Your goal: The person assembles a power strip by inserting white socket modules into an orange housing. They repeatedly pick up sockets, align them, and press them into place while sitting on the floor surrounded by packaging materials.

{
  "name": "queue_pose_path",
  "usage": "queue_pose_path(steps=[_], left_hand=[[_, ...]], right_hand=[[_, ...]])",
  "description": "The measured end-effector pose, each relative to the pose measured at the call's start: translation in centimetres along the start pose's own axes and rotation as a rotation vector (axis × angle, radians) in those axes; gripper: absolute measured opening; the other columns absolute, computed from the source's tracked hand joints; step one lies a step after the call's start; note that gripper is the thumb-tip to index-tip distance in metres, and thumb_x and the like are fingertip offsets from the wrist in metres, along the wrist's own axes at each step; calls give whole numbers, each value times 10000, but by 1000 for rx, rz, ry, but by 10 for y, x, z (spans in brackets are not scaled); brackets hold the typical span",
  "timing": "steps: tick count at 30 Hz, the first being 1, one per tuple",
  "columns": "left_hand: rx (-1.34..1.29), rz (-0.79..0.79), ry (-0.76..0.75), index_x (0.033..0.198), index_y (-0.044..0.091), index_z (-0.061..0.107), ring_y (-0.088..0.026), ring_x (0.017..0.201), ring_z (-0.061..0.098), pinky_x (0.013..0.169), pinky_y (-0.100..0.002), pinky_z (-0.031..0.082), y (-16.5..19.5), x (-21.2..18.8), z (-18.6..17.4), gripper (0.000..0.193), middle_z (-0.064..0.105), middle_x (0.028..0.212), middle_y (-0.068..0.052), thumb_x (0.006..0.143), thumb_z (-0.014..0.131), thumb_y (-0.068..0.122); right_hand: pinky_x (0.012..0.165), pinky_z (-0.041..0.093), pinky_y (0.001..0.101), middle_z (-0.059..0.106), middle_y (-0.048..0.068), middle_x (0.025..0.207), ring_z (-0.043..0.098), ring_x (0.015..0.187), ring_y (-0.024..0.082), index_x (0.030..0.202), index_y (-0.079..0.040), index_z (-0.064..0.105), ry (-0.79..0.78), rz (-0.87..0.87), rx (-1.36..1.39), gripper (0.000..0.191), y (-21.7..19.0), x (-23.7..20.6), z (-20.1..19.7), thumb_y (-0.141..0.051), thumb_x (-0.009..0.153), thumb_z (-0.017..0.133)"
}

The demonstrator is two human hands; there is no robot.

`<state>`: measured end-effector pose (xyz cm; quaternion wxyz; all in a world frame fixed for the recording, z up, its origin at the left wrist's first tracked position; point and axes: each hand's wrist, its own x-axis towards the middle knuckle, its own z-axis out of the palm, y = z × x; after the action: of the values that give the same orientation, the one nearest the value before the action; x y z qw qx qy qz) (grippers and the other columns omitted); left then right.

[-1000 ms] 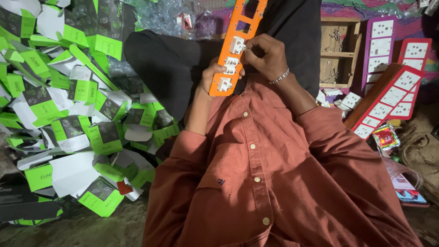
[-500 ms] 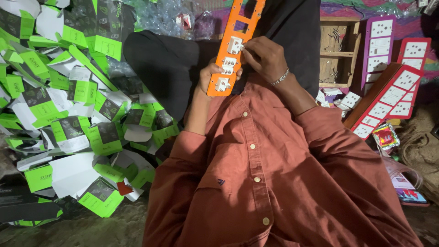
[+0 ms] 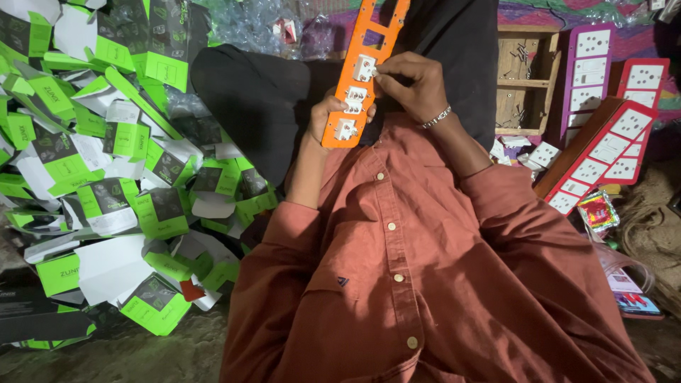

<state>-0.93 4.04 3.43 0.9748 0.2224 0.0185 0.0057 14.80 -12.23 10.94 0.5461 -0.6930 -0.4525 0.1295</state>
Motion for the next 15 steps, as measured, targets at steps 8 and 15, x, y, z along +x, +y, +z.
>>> queue_pose_path(steps=[8,15], left_hand=[[-27,-5,10,1385,-79,526,-351,1027,674,896,-436,571,3,-1,4,627,644,1223,-230,836,619,207],[-56,-5,0,1388,-71,535,-352,1039,670,913,-432,567,2,-2,4,625,656,1159,-236,833,619,203]], right_hand=[[707,597,268,725,89,957,743,819,140,1029,31,743,-1,177,130,67,-7,1,3,-16,981,745],[718,578,351,706,147,964,715,830,289,1059,32,721,40,-285,-318,136,-18,2,2,5,945,792]])
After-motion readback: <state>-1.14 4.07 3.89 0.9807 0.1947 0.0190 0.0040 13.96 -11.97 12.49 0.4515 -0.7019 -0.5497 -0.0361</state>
